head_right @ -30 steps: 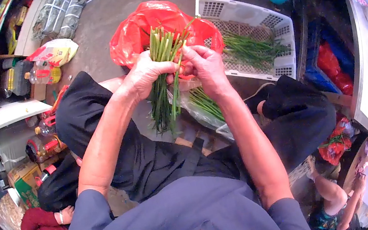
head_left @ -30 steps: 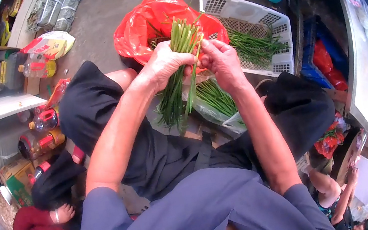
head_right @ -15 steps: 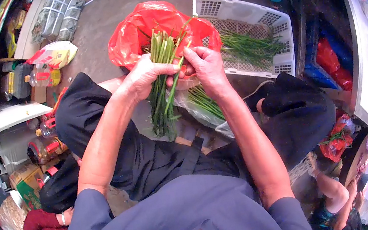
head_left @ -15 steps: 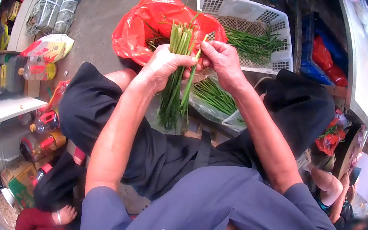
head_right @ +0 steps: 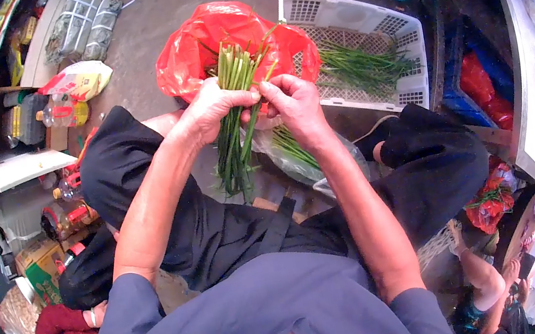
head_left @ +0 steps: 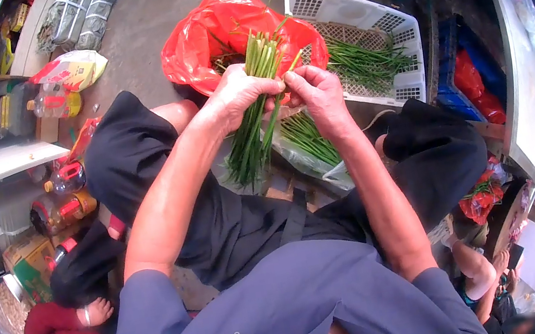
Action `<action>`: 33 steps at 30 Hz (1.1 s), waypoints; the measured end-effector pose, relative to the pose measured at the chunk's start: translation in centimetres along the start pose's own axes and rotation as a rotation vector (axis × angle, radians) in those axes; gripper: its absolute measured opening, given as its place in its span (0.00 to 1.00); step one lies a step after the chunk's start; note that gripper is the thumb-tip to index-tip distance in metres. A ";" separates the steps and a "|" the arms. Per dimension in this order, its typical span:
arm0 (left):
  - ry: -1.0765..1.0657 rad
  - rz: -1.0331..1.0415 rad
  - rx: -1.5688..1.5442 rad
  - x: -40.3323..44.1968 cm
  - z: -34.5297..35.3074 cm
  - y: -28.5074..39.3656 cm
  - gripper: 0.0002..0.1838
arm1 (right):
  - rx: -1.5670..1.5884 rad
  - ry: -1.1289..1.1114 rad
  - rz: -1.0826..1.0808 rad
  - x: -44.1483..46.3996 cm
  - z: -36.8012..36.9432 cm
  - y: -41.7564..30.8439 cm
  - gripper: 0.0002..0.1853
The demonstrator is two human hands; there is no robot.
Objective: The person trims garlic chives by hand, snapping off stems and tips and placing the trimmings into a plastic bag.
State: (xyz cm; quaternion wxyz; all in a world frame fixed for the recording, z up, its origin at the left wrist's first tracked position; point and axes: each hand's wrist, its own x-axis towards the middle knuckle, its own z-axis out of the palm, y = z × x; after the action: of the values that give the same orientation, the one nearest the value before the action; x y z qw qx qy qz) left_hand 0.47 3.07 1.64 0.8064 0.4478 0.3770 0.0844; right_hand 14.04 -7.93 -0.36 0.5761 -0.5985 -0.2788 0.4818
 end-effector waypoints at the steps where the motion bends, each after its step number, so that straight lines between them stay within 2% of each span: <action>1: 0.008 0.012 0.000 -0.1 0.1 0.0 0.07 | -0.034 -0.025 -0.002 0.1 -0.1 0.0 0.13; 8: -0.026 0.024 0.081 -0.8 -0.6 0.2 0.06 | -0.310 -0.205 -0.014 0.6 -1.6 -0.7 0.12; 15: 0.024 0.007 -0.034 -1.8 -1.5 -0.6 0.07 | -0.371 -0.347 -0.072 1.6 -0.8 -1.9 0.11; 18: 0.038 0.012 -0.087 -2.6 -1.8 -0.7 0.08 | -0.367 -0.377 -0.008 2.2 -0.7 -1.9 0.11; 20: 0.054 0.001 -0.130 -3.1 -2.0 -0.8 0.08 | -0.237 -0.172 -0.023 3.5 -1.4 -1.2 0.11; 26: 0.025 0.023 -0.206 -3.6 -1.9 -0.5 0.08 | -0.112 0.039 -0.026 6.8 -1.5 0.3 0.08; 28: 0.032 0.028 -0.211 -3.5 -1.9 -0.5 0.08 | 0.025 0.181 -0.014 7.7 -0.8 0.7 0.10; 30: 0.035 0.032 -0.215 -3.4 -1.9 -0.5 0.08 | 0.000 0.184 -0.024 7.8 0.1 0.9 0.12; 33: 0.048 0.049 -0.229 -2.9 -1.7 -0.7 0.08 | -0.082 0.071 0.035 6.2 1.2 0.0 0.14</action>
State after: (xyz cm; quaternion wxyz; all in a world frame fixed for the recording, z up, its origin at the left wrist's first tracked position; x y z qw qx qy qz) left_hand -2.90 2.41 2.04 0.8406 0.3598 0.3730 0.1575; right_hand 15.33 -1.92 -1.85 0.5519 -0.6432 -0.2673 0.4585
